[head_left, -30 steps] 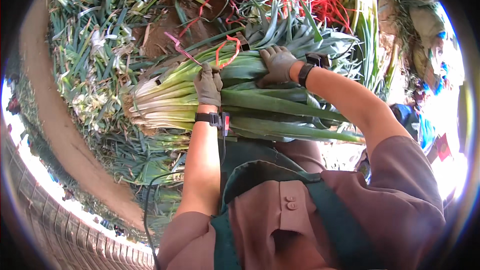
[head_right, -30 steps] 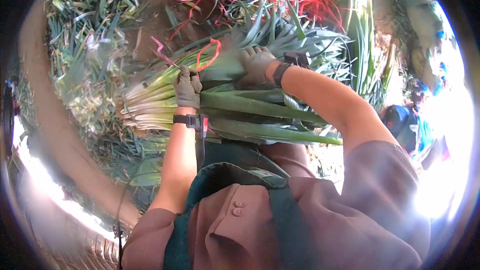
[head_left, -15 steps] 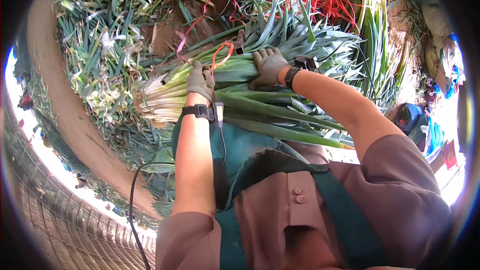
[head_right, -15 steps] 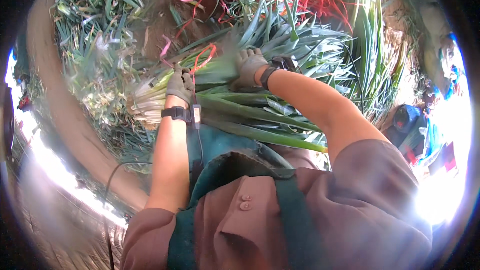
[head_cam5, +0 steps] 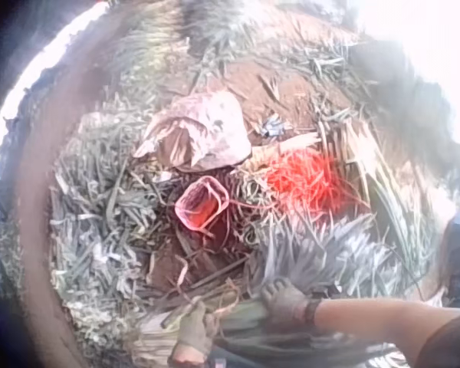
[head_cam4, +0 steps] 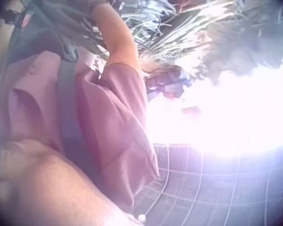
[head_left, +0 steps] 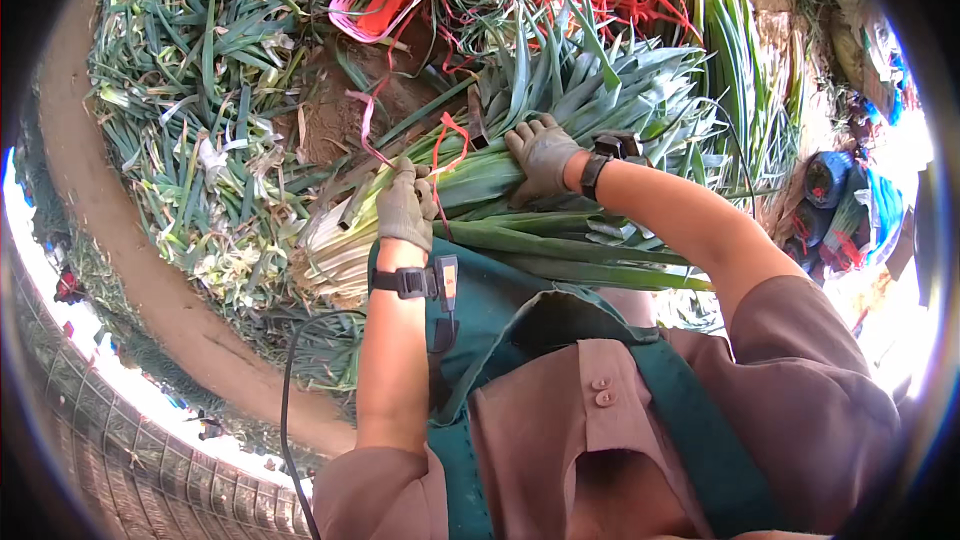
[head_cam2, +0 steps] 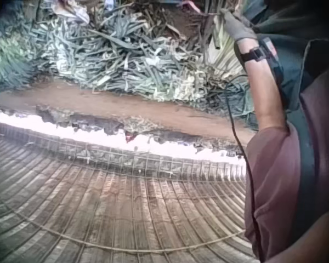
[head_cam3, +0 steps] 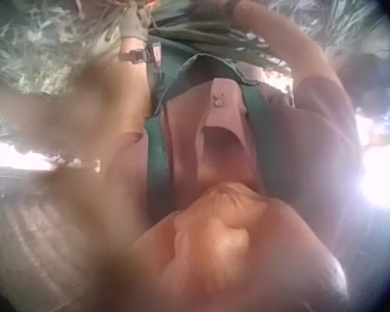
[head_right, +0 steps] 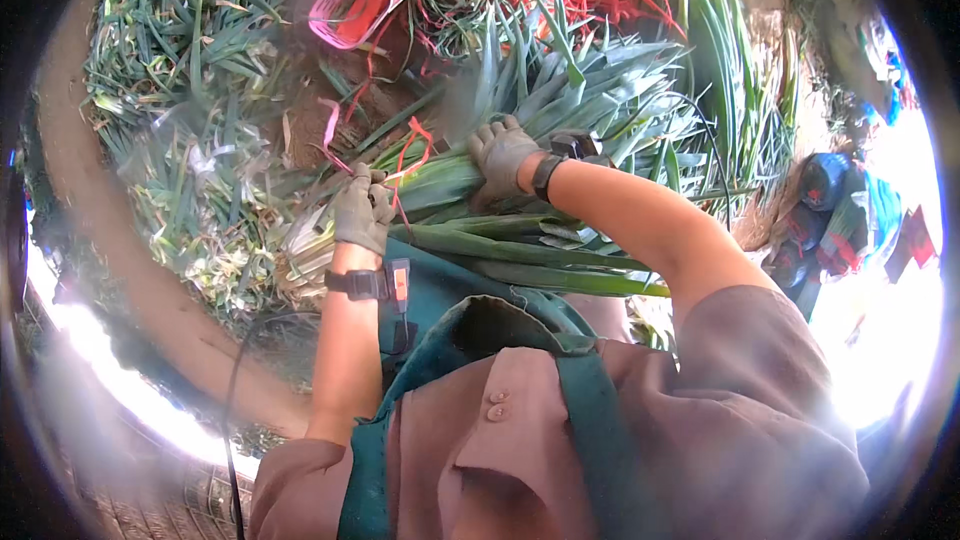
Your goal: The recorder is sorting, cleaning, and bundling leeks in a farm or processing environment.
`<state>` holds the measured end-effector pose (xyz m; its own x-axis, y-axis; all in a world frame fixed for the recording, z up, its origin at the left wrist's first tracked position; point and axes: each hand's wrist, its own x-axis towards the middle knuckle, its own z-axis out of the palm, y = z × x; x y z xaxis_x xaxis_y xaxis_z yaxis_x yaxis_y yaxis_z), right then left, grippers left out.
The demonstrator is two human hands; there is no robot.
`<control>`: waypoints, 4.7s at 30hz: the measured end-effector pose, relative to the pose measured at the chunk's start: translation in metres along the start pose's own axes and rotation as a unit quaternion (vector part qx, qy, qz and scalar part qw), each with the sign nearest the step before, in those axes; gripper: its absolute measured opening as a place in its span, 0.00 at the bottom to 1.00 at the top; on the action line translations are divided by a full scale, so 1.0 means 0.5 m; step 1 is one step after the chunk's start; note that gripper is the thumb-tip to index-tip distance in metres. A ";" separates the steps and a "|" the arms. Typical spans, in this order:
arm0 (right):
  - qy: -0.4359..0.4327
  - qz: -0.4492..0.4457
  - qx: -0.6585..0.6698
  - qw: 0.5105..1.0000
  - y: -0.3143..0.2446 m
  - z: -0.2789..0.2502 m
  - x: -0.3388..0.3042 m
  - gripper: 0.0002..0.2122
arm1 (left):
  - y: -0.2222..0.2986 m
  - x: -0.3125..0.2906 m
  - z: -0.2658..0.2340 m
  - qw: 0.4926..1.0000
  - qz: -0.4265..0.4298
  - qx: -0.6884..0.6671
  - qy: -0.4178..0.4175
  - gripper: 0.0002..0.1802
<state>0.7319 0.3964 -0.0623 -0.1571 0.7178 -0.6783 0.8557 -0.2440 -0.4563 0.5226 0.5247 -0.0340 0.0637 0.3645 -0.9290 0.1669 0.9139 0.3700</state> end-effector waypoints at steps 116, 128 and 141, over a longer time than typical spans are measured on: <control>-0.002 0.292 0.770 0.567 -0.175 -0.020 0.311 0.10 | -0.041 0.221 -0.151 0.975 0.024 0.129 -0.181 0.08; -0.022 -0.163 0.176 0.971 -0.284 -0.129 0.287 0.17 | -0.109 0.246 -0.186 0.509 0.531 0.676 -0.048 0.19; -0.199 -0.166 -0.143 0.955 -0.179 -0.146 0.220 0.17 | 0.003 0.210 -0.145 0.947 -0.130 0.056 -0.288 0.08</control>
<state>0.6738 0.5448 -0.0540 -0.5693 0.4052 -0.7153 0.8171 0.1832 -0.5466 0.4583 0.5772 -0.1310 0.5270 -0.0575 -0.8479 0.3511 0.9233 0.1556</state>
